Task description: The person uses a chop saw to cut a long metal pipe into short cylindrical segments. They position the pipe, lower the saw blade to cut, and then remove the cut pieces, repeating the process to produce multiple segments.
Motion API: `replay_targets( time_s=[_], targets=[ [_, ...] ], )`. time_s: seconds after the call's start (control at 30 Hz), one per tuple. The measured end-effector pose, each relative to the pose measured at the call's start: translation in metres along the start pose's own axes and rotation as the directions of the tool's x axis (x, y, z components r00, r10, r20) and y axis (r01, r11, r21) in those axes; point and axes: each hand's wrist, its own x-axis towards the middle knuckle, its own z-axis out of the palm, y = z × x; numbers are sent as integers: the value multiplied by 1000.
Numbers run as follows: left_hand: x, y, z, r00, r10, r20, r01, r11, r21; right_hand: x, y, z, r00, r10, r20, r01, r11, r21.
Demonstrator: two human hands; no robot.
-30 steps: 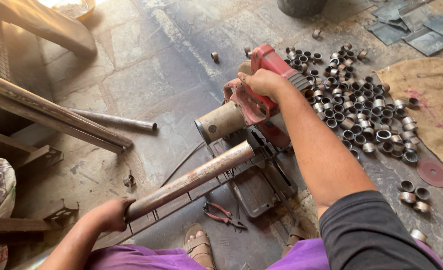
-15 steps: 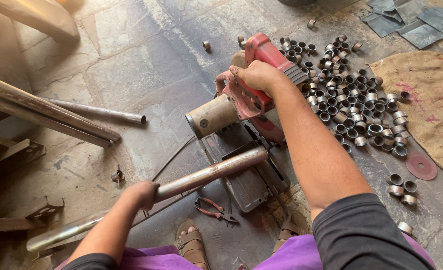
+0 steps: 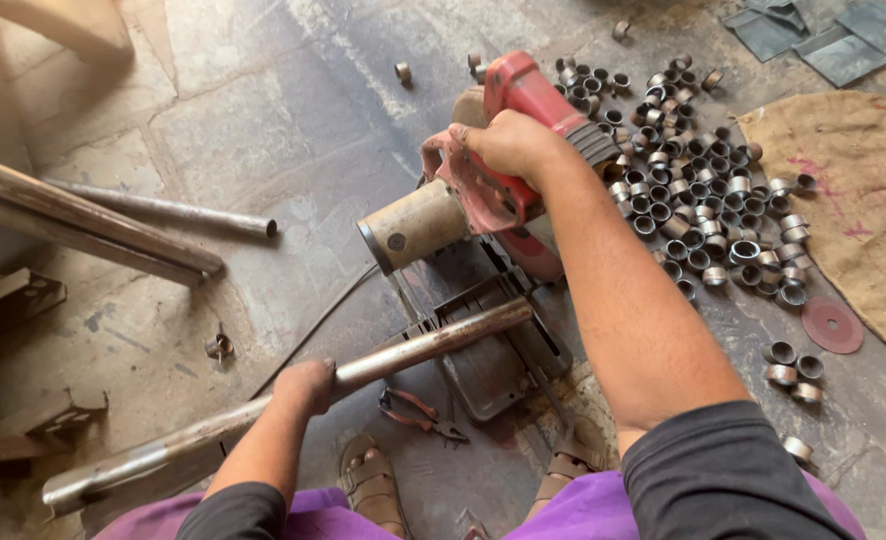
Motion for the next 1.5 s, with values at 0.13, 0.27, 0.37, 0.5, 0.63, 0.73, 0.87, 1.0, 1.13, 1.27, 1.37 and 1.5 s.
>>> replay_targets(
  time_s=[0.13, 0.27, 0.37, 0.5, 0.63, 0.73, 0.87, 1.0, 1.13, 1.27, 1.37, 1.5],
  targets=[
    [1, 8, -9, 1000, 15, 20, -16, 1000, 18, -8, -8, -3, 1000, -29, -7, 28, 998, -48],
    [-5, 16, -26, 999, 33, 12, -33, 999, 11, -16, -12, -4, 1000, -4, -11, 3, 999, -39],
    [-9, 23, -38, 997, 66, -28, -66, 998, 6, -21, -15, -5, 999, 38, 2, -38, 999, -24],
    [-7, 36, -45, 997, 75, -30, -75, 997, -14, -26, -19, -5, 998, 59, -7, -60, 998, -15],
    [1, 41, -35, 995, 81, -62, -85, 993, -77, -28, -20, -7, 1000, 17, 4, -16, 998, -55],
    [5, 40, -26, 996, 72, -47, -76, 993, -88, -28, -19, -6, 998, 64, -5, -64, 998, -20],
    [1, 35, -29, 1000, 12, 12, -10, 990, -137, -26, -22, -7, 998, -52, -38, 48, 994, -94],
    [-10, 24, -48, 999, 2, -45, -11, 976, -215, -8, -33, -5, 1000, 2, -31, -9, 972, -236],
    [-36, -17, -50, 990, -136, 42, 142, 962, -232, 18, -28, -7, 998, 50, 23, -27, 816, -578],
    [-40, -40, -21, 988, -129, -79, 105, 961, -256, 48, -36, -4, 997, -65, 51, 82, 777, -624],
    [-35, -43, 1, 990, -66, -123, 26, 953, -303, 54, -36, -8, 998, 15, 62, 19, 854, -520],
    [-25, -34, 3, 992, -23, -124, -14, 957, -290, 40, -48, -16, 998, 23, 54, 7, 870, -493]
  ],
)
